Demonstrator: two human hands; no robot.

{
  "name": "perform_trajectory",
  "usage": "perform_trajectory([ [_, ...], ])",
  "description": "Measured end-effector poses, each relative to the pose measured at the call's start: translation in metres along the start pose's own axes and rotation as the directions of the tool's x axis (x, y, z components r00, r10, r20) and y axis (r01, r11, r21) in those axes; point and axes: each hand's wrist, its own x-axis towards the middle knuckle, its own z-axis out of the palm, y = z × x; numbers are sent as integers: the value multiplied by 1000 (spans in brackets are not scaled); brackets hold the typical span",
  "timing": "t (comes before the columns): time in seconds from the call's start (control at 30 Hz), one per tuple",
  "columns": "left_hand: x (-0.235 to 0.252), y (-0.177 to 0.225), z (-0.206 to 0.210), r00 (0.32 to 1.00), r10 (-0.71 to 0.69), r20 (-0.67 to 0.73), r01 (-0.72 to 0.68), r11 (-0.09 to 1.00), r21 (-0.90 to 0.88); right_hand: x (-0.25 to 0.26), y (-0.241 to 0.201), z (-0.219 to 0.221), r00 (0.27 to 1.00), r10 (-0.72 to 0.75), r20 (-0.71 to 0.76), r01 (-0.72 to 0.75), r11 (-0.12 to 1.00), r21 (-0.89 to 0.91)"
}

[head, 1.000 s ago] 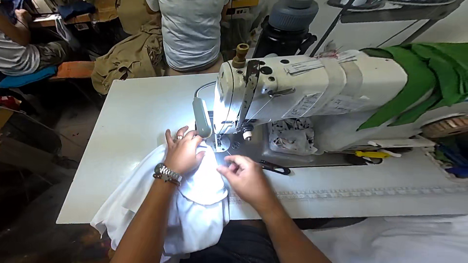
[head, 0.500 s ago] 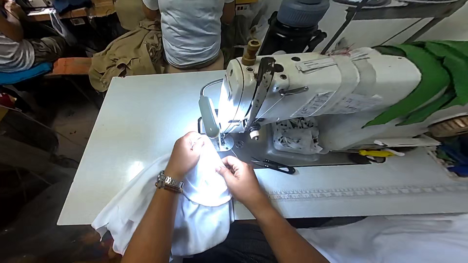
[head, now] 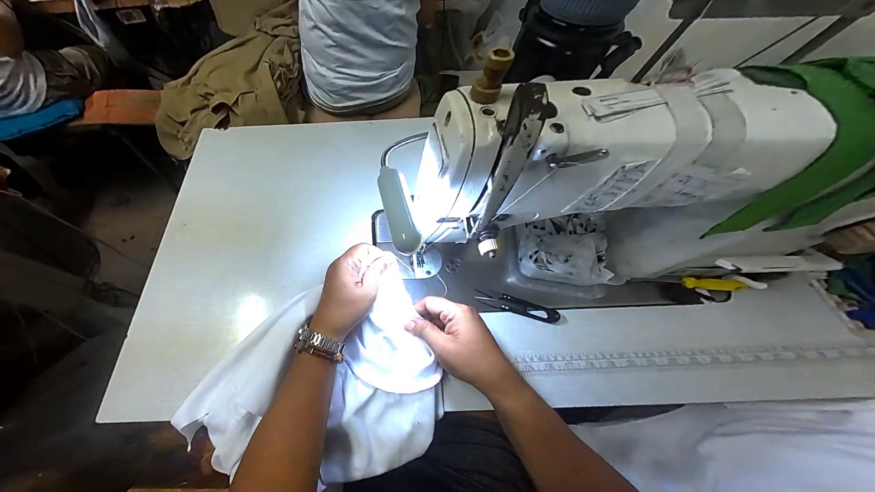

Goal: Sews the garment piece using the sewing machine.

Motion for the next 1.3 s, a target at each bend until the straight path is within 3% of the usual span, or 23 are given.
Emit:
perform_trajectory([
  [0.1, -2, -1, -4, 999, 37, 34, -35, 998, -45, 6, 7, -1, 992, -87, -91, 88, 996, 13],
  [0.2, -5, 24, -8, 1000, -25, 18, 26, 998, -49, 26, 19, -6, 967, -178, -183, 188, 981, 39],
  [0.4, -8, 38, -10, 997, -80, -12, 79, 994, -80, 54, 5, -18, 962, -214, 167, 198, 975, 103],
  [0.6, -7, 37, -9, 996, -85, -7, 84, 995, -49, 61, 12, -17, 914, -406, 10, 406, 913, -38],
  [0.8, -9, 44, -11, 989, -148, 16, 149, 987, -55, 60, 17, -5, 940, -272, -206, 272, 962, -26],
  [1.07, -8, 44, -13, 988, -150, 30, 151, 988, -37, 53, 9, -9, 925, -169, -341, 164, 985, -46],
  [1.17, -8, 44, -13, 987, -159, 29, 161, 986, -42, 47, 7, -15, 920, -173, -351, 146, 984, -103],
  [1.3, -8, 41, -13, 990, -137, 10, 138, 989, -55, 39, 12, -29, 931, -306, -198, 245, 928, -280],
])
